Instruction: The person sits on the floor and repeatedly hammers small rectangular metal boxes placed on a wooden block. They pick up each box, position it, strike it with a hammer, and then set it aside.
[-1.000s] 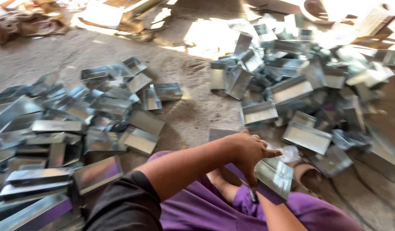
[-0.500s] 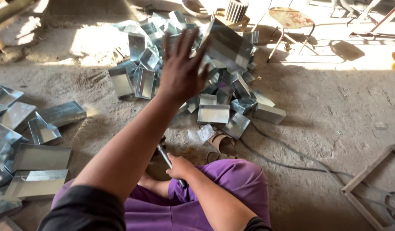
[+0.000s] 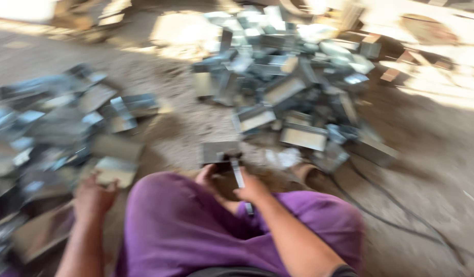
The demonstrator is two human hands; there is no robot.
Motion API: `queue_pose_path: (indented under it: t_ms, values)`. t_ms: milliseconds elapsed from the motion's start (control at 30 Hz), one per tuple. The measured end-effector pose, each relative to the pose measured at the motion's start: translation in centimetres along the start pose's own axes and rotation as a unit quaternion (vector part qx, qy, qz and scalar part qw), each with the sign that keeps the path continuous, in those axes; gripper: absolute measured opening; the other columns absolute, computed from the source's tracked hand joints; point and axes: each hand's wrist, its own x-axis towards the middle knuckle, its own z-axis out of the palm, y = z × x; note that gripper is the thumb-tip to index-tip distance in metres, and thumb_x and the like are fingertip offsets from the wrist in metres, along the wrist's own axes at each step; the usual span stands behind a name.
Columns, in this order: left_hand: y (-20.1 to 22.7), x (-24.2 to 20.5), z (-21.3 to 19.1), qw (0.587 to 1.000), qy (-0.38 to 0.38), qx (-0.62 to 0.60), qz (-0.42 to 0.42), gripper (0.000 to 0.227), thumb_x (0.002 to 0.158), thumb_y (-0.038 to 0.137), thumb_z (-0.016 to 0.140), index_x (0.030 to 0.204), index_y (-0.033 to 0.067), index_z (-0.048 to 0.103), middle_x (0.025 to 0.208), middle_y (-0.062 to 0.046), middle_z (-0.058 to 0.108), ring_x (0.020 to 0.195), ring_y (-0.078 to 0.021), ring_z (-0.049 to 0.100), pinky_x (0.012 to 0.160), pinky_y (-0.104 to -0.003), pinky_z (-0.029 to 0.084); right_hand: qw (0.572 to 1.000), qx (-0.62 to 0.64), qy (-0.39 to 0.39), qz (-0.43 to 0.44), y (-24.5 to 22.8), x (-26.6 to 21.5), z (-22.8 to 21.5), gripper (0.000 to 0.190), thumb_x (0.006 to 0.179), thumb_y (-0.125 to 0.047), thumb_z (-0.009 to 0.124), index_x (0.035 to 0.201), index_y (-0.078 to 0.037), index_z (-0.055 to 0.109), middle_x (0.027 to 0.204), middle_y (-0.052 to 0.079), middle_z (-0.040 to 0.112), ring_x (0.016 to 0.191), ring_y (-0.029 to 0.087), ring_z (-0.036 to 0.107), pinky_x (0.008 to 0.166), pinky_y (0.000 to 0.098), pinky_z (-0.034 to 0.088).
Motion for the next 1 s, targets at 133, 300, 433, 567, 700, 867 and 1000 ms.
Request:
queue_pose_path:
  t_ms: [133, 300, 433, 567, 700, 867, 1000]
  values:
    - [-10.0, -8.4, 4.3, 0.984, -0.140, 0.042, -0.101, 0.077, 0.092, 0.057, 0.065, 0.152, 0.0123, 0.051, 0.151, -0.019, 0.053, 0.143, -0.0379, 0.047, 0.121, -0.055, 0.035, 0.995, -0.068, -0.047, 0.058, 1.4, 1.5, 1.5, 0.112, 0.072, -0.022, 0.081, 0.163, -0.018, 0.017, 0.107, 0.025, 0.073, 0.099, 0.041, 0.073, 0.085, 0.0473, 0.059]
    - [-9.4, -14.2, 7.1, 0.965, -0.247, 0.007, -0.092, 0.066, 0.093, 0.054, 0.062, 0.146, 0.0156, 0.054, 0.151, -0.012, 0.052, 0.146, -0.0342, 0.042, 0.126, -0.059, 0.022, 0.981, -0.158, -0.069, 0.093, 1.5, 1.8, 2.5, 0.113, 0.078, -0.025, 0.077, 0.166, -0.015, 0.006, 0.113, 0.029, 0.071, 0.107, 0.044, 0.070, 0.095, 0.0471, 0.056]
    - [-9.8, -15.1, 6.6, 0.974, -0.211, 0.023, -0.074, 0.058, 0.093, 0.051, 0.059, 0.140, 0.0183, 0.056, 0.152, -0.006, 0.051, 0.149, -0.0313, 0.039, 0.130, -0.063, 0.012, 0.979, -0.171, -0.057, 0.097, 0.9, 1.1, 1.7, 0.111, 0.078, -0.028, 0.079, 0.166, -0.019, 0.012, 0.121, 0.030, 0.068, 0.115, 0.044, 0.067, 0.100, 0.0474, 0.053]
    - [-12.0, -11.3, 5.6, 0.988, -0.090, 0.121, -0.046, 0.044, 0.100, 0.028, 0.054, 0.144, 0.0192, 0.054, 0.153, -0.008, 0.048, 0.155, -0.0332, 0.034, 0.129, -0.053, 0.018, 0.975, -0.176, -0.058, 0.120, 0.5, 0.8, 1.3, 0.110, 0.079, -0.029, 0.078, 0.168, -0.018, 0.013, 0.121, 0.029, 0.070, 0.114, 0.044, 0.069, 0.101, 0.0473, 0.054]
    - [-15.1, -6.6, 3.3, 0.958, -0.033, 0.279, -0.053, 0.076, 0.085, 0.022, 0.055, 0.154, 0.0273, 0.024, 0.169, -0.008, 0.020, 0.155, -0.0414, 0.009, 0.111, -0.066, 0.001, 0.978, -0.170, -0.051, 0.107, 0.0, 0.4, 0.9, 0.111, 0.078, -0.031, 0.079, 0.167, -0.017, 0.015, 0.122, 0.030, 0.069, 0.114, 0.045, 0.068, 0.101, 0.0466, 0.054]
    - [-16.2, -3.3, 0.8, 0.931, -0.088, 0.353, -0.033, 0.080, 0.096, 0.018, 0.047, 0.164, 0.0324, 0.006, 0.165, -0.009, 0.020, 0.152, -0.0382, 0.014, 0.117, -0.068, -0.002, 0.981, -0.153, -0.056, 0.105, -0.2, 0.5, 0.8, 0.115, 0.075, -0.033, 0.081, 0.167, -0.018, 0.013, 0.124, 0.028, 0.069, 0.116, 0.043, 0.069, 0.103, 0.0448, 0.054]
    - [-13.7, -2.4, -2.0, 0.929, -0.126, 0.348, -0.005, 0.080, 0.097, 0.017, 0.052, 0.167, 0.0264, 0.014, 0.161, -0.012, 0.030, 0.150, -0.0374, 0.024, 0.120, -0.064, 0.003, 0.984, -0.151, -0.045, 0.088, 1.1, 1.0, 0.9, 0.117, 0.073, -0.034, 0.085, 0.165, -0.017, 0.014, 0.119, 0.028, 0.070, 0.110, 0.042, 0.069, 0.098, 0.0445, 0.054]
